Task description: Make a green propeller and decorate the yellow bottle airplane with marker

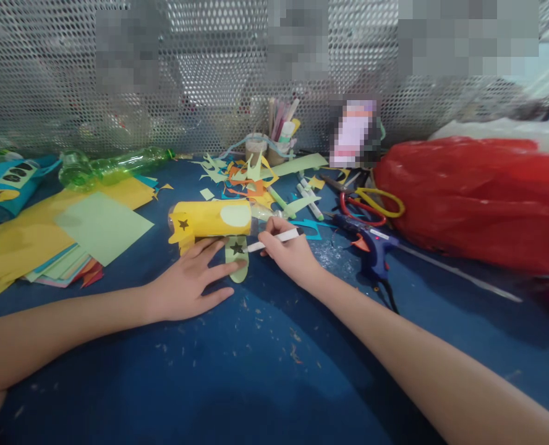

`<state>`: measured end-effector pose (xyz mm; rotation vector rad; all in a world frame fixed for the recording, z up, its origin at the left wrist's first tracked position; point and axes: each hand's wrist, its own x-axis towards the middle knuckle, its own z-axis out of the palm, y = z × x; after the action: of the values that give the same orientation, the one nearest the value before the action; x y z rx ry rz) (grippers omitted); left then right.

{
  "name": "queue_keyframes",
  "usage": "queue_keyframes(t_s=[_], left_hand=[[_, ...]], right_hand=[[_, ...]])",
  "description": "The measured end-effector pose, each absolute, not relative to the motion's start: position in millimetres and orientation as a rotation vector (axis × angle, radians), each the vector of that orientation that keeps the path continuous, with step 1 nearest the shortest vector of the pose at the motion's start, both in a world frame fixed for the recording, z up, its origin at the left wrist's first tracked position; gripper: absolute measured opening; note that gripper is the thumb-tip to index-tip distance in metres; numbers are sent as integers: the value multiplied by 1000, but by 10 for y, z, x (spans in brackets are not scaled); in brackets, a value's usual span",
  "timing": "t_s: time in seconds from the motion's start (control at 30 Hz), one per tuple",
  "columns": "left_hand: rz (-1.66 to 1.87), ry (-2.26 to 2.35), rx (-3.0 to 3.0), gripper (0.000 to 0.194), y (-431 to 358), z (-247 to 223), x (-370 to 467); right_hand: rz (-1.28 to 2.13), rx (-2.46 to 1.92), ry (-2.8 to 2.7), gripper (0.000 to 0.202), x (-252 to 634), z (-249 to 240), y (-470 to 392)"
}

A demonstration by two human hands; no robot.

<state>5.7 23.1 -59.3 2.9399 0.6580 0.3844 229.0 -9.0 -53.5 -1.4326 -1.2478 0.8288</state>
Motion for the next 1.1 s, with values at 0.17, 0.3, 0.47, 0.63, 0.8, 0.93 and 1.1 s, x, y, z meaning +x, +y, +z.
queue_keyframes(t_s=[0.17, 0.3, 0.47, 0.63, 0.8, 0.93, 1.1], left_hand=[[407, 647, 2949, 48, 233, -599, 56], [389, 647, 2944, 48, 232, -591, 61], [399, 640, 2941, 48, 231, -592, 65], [405, 641, 2943, 47, 232, -590, 64], [366, 657, 2947, 48, 230, -582, 63], [366, 660, 2947, 48, 225, -582, 65], [379, 660, 2946, 48, 225, -590, 66]], right_hand=[[807, -1451, -1230, 27, 2296, -526, -86], [806, -1438, -1239, 27, 2295, -531, -81], [840, -1395, -1249, 27, 2291, -549, -76], [834, -1396, -1261, 27, 2288, -531, -86], [809, -1433, -1248, 26, 2291, -521, -85], [793, -1458, -1246, 25, 2296, -529, -87], [807, -1457, -1230, 25, 2301, -534, -85]])
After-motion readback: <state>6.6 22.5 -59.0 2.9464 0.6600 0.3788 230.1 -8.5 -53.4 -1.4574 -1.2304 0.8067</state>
